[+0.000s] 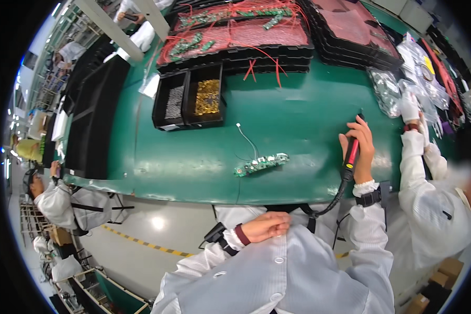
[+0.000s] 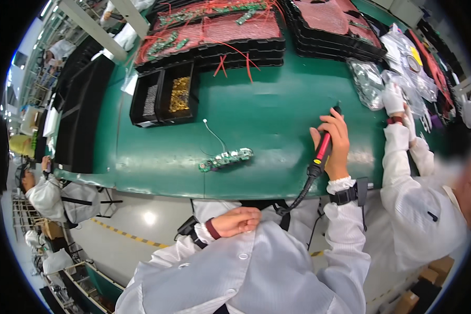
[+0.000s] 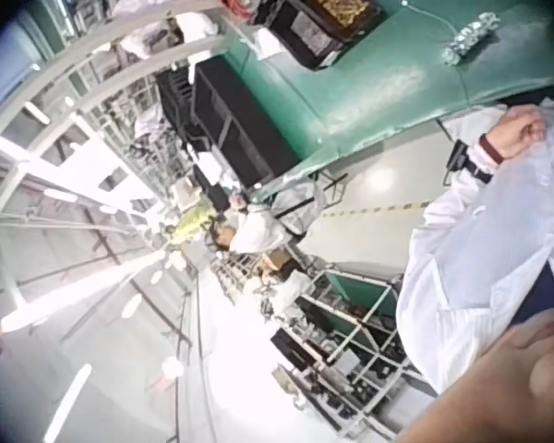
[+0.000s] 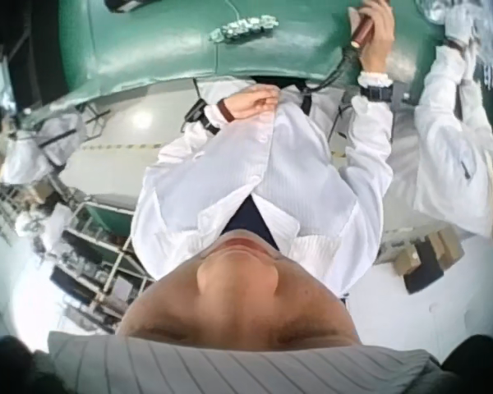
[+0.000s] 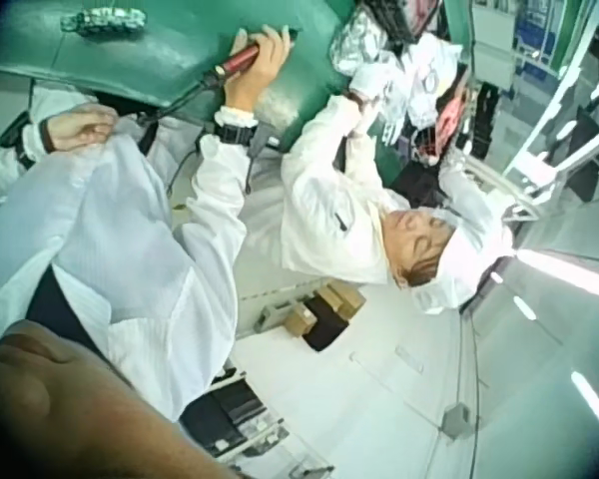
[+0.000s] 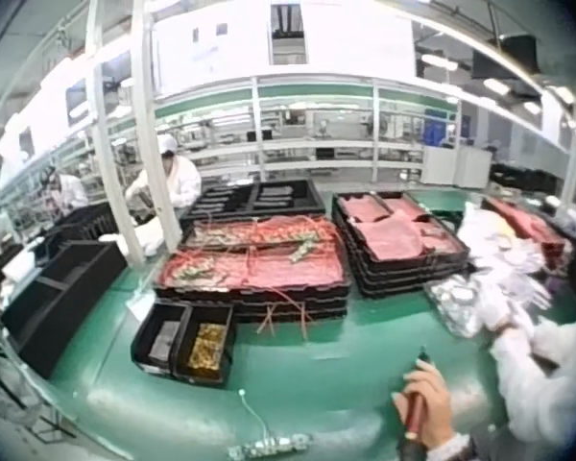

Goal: Assembling a battery pack and circuit board for a device using an electric screwdriver.

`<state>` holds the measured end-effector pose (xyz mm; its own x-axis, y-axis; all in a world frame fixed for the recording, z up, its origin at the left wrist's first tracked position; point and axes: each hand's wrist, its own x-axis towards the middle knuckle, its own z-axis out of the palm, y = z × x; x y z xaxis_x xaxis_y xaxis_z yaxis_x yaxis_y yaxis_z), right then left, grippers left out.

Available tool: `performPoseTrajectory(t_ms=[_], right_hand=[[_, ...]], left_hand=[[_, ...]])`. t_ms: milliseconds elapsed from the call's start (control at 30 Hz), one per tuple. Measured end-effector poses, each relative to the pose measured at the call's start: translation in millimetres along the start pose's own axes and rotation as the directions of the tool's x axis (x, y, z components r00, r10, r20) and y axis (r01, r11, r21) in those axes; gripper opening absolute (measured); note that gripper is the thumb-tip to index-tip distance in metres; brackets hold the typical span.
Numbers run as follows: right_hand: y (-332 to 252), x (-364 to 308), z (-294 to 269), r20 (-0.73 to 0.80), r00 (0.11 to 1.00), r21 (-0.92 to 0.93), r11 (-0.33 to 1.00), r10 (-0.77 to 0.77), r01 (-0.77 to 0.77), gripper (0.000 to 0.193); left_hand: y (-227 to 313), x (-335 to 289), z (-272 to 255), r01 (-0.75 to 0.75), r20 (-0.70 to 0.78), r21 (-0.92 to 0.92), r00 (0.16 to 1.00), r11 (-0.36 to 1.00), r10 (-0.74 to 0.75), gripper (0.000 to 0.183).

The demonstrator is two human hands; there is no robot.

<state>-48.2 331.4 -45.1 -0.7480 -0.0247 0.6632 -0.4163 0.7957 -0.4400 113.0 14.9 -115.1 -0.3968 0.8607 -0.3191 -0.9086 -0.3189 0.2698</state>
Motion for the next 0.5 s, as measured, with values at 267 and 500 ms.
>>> performPoseTrajectory(t_ms=[267,500], right_hand=[[0.6,8.1,9.5,0.089,0.996,0.150,0.988,0.010,-0.023,0.030],[5.1,18.8,11.9,0.246,0.962,0.133,0.979,0.117,-0.154,0.041]], left_hand=[[3.5,17.8,-66.3,0.207,-0.422,0.374,0.906,0.904,-0.033,0.029],[-32.6,40.7,-194.0,0.450,-0.535,0.807,0.831,0.383,0.151,0.037]])
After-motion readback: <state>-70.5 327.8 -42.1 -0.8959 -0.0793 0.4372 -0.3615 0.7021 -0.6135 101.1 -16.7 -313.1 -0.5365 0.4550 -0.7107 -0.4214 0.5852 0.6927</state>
